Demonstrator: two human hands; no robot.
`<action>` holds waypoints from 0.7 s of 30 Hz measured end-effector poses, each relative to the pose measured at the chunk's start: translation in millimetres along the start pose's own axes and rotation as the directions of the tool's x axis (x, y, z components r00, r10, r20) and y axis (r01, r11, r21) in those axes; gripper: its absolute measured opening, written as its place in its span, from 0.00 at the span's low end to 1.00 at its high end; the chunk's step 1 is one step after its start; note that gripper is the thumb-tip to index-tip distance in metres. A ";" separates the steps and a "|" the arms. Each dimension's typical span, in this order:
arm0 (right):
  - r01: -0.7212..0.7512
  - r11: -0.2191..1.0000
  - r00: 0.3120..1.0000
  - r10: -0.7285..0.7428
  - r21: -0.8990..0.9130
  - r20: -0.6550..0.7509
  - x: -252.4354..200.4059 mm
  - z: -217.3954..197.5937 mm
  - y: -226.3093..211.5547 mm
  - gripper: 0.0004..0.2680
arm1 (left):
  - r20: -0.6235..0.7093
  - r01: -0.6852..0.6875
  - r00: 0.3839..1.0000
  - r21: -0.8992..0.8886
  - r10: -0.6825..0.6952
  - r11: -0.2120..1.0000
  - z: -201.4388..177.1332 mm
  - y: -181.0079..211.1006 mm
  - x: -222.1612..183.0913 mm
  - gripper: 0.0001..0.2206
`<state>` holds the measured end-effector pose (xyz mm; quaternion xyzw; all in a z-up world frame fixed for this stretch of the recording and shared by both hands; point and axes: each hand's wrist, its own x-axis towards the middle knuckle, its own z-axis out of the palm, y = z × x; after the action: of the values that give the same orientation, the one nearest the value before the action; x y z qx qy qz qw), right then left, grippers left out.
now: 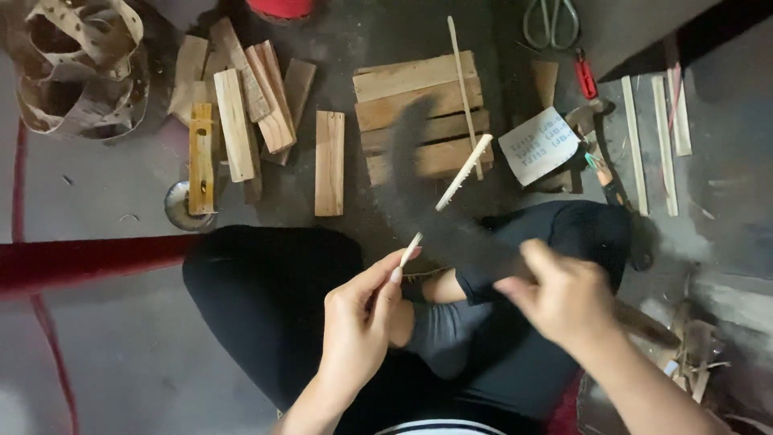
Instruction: Shaving and shaping a thin wooden stick using a sickle-like blade while sitting on the floor.
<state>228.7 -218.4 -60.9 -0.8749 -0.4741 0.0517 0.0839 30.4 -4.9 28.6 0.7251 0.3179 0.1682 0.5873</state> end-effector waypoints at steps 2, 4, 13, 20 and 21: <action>0.139 0.990 0.988 -0.138 0.015 -0.075 13.3 -7.5 -26.2 0.25 | -0.028 0.035 0.999 0.058 -0.033 0.998 1.6 -14.1 -6.7 0.08; 0.280 0.960 0.949 -0.275 0.014 -0.155 24.4 -12.5 -41.4 0.26 | -0.063 0.068 0.996 0.112 -0.061 0.991 0.4 -18.2 -9.5 0.07; 0.347 0.935 0.923 -0.355 -0.076 -0.151 39.6 -15.5 -39.3 0.26 | -0.139 0.034 0.990 0.244 0.000 0.969 -6.9 -26.9 -19.3 0.05; -0.084 0.976 0.970 0.035 -0.199 -0.240 78.5 18.3 147.6 0.21 | -0.062 -0.038 0.997 0.031 0.040 0.999 -1.8 -19.1 -1.9 0.15; -0.293 0.956 0.921 0.281 -0.004 -0.269 84.5 23.1 189.9 0.13 | -0.065 -0.020 0.998 0.041 0.023 0.999 -8.5 -12.8 -0.7 0.14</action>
<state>426.7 -247.2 -121.7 -0.9356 -0.3262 -0.0646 0.1186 21.3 2.3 18.5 0.7343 0.3323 0.1917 0.5600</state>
